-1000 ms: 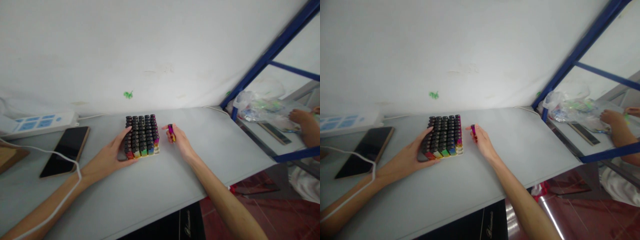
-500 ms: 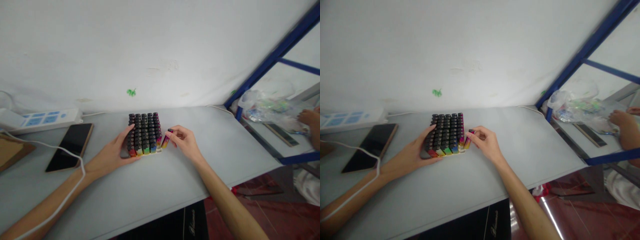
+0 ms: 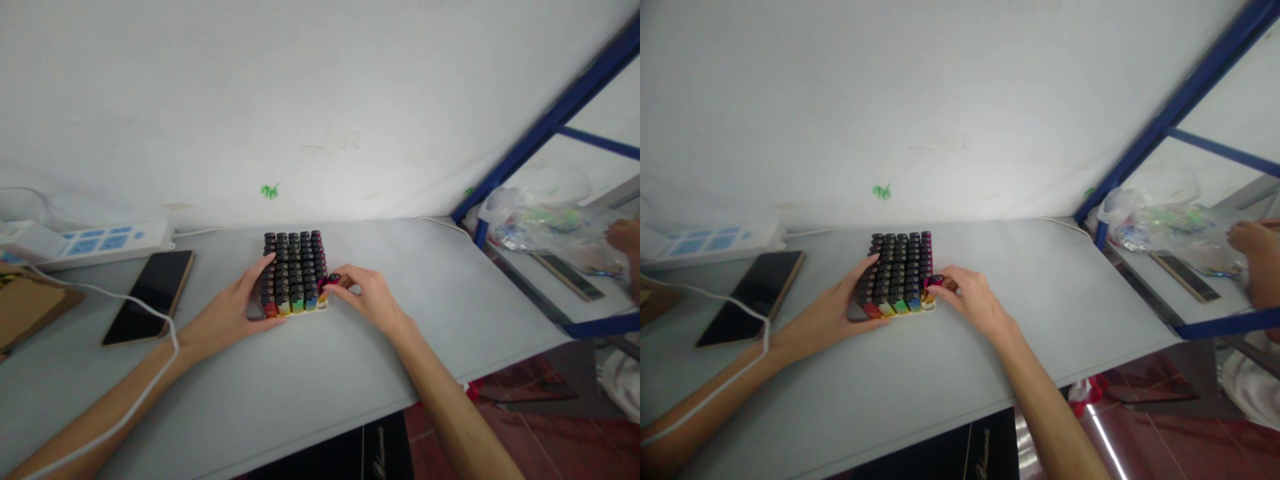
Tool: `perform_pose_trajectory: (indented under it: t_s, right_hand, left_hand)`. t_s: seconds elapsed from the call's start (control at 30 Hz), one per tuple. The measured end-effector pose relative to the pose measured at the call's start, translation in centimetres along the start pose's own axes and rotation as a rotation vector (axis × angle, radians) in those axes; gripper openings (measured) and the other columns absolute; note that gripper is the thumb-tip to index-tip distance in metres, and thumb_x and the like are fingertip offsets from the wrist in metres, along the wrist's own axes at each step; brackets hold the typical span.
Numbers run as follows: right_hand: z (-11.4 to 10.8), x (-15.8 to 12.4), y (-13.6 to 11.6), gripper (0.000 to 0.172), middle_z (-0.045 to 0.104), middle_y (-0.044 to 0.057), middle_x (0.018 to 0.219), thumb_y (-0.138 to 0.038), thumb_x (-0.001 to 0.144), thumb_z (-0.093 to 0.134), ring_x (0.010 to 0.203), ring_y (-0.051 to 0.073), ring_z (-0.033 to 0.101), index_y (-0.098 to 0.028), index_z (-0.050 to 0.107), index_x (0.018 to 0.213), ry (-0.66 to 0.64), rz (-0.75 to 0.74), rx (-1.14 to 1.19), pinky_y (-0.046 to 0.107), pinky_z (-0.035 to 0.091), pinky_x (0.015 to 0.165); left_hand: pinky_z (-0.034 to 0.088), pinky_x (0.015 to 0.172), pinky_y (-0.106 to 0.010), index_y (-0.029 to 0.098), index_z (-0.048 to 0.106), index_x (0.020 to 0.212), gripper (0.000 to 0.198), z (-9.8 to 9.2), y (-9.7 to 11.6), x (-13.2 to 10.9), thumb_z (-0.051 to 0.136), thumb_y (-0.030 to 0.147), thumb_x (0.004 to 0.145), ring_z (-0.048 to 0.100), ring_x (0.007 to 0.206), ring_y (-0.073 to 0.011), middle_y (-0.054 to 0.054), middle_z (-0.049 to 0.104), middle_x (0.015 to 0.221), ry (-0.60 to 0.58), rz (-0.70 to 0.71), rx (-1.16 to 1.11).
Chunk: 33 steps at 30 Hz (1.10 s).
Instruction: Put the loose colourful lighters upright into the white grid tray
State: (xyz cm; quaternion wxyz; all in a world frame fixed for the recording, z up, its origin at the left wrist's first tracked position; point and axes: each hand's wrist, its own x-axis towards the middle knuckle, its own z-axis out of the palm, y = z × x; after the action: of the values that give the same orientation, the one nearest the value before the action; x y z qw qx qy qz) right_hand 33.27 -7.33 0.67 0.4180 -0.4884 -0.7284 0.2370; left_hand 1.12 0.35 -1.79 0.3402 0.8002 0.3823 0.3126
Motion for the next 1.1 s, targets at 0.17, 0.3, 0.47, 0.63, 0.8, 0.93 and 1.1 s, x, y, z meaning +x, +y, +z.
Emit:
perform_pose_trajectory:
  t_s: [0.17, 0.3, 0.47, 0.63, 0.8, 0.93, 1.1]
  right_hand:
    - [-0.8, 0.4, -0.8, 0.031, 0.084, 0.006, 0.1, -0.051, 0.114, 0.069, 0.085, 0.021, 0.077, -0.022, 0.081, 0.113, -0.114, -0.022, -0.115, 0.032, 0.062, 0.084]
    - [-2.0, 1.6, -2.1, 0.021, 0.085, 0.005, 0.101, -0.04, 0.114, 0.072, 0.089, 0.021, 0.078, -0.022, 0.082, 0.108, -0.223, -0.015, -0.165, 0.031, 0.06, 0.086]
    - [-1.9, 2.4, -2.4, 0.012, 0.084, 0.003, 0.09, -0.03, 0.108, 0.08, 0.075, 0.017, 0.074, -0.02, 0.08, 0.101, -0.277, 0.076, -0.116, 0.027, 0.054, 0.074]
    - [-0.6, 1.5, -1.3, 0.021, 0.081, 0.001, 0.083, -0.036, 0.108, 0.081, 0.07, 0.017, 0.07, -0.02, 0.078, 0.095, -0.272, 0.133, -0.085, 0.026, 0.049, 0.068]
    - [-0.3, 0.8, -0.8, 0.027, 0.08, 0.003, 0.086, -0.041, 0.112, 0.076, 0.074, 0.018, 0.07, -0.02, 0.076, 0.096, -0.277, 0.092, -0.165, 0.027, 0.05, 0.071]
    - [0.5, 0.5, -0.3, 0.025, 0.08, 0.006, 0.091, -0.04, 0.114, 0.072, 0.077, 0.02, 0.071, -0.02, 0.076, 0.099, -0.238, 0.025, -0.303, 0.029, 0.052, 0.073]
    - [1.1, 0.1, 0.6, 0.031, 0.075, 0.007, 0.088, -0.037, 0.118, 0.065, 0.079, 0.021, 0.071, -0.02, 0.077, 0.094, -0.262, -0.035, -0.356, 0.031, 0.056, 0.079]
  left_hand:
    - [0.049, 0.132, -0.068, 0.036, 0.043, 0.18, 0.128, 0.0, -0.3, 0.0, 0.104, 0.059, 0.07, 0.063, 0.154, -0.0521, -0.01, 0.058, 0.177, -0.024, 0.026, 0.057]
    - [0.049, 0.132, -0.068, 0.037, 0.04, 0.181, 0.128, 0.1, -0.7, -0.1, 0.102, 0.062, 0.071, 0.061, 0.155, -0.0521, -0.01, 0.055, 0.179, -0.028, 0.036, 0.098]
    - [0.046, 0.134, -0.068, 0.039, 0.033, 0.183, 0.128, 0.0, -0.9, -0.2, 0.099, 0.062, 0.076, 0.057, 0.16, -0.0513, -0.009, 0.05, 0.183, -0.049, 0.048, 0.114]
    - [0.045, 0.136, -0.066, 0.04, 0.029, 0.184, 0.129, -0.2, -0.6, -0.1, 0.097, 0.062, 0.077, 0.053, 0.163, -0.0495, -0.008, 0.047, 0.185, -0.09, 0.038, 0.132]
    - [0.041, 0.14, -0.063, 0.04, 0.03, 0.184, 0.126, -0.3, 0.0, 0.1, 0.097, 0.061, 0.079, 0.052, 0.165, -0.0464, -0.008, 0.043, 0.187, -0.096, 0.045, 0.118]
    - [0.042, 0.139, -0.063, 0.039, 0.035, 0.182, 0.13, -0.1, -0.1, 0.4, 0.103, 0.057, 0.073, 0.052, 0.165, -0.0469, -0.011, 0.046, 0.185, -0.045, 0.076, 0.058]
    - [0.036, 0.142, -0.064, 0.035, 0.028, 0.185, 0.136, 0.3, -0.4, 0.6, 0.104, 0.052, 0.074, 0.044, 0.17, -0.0469, -0.017, 0.04, 0.188, -0.009, 0.133, 0.07]
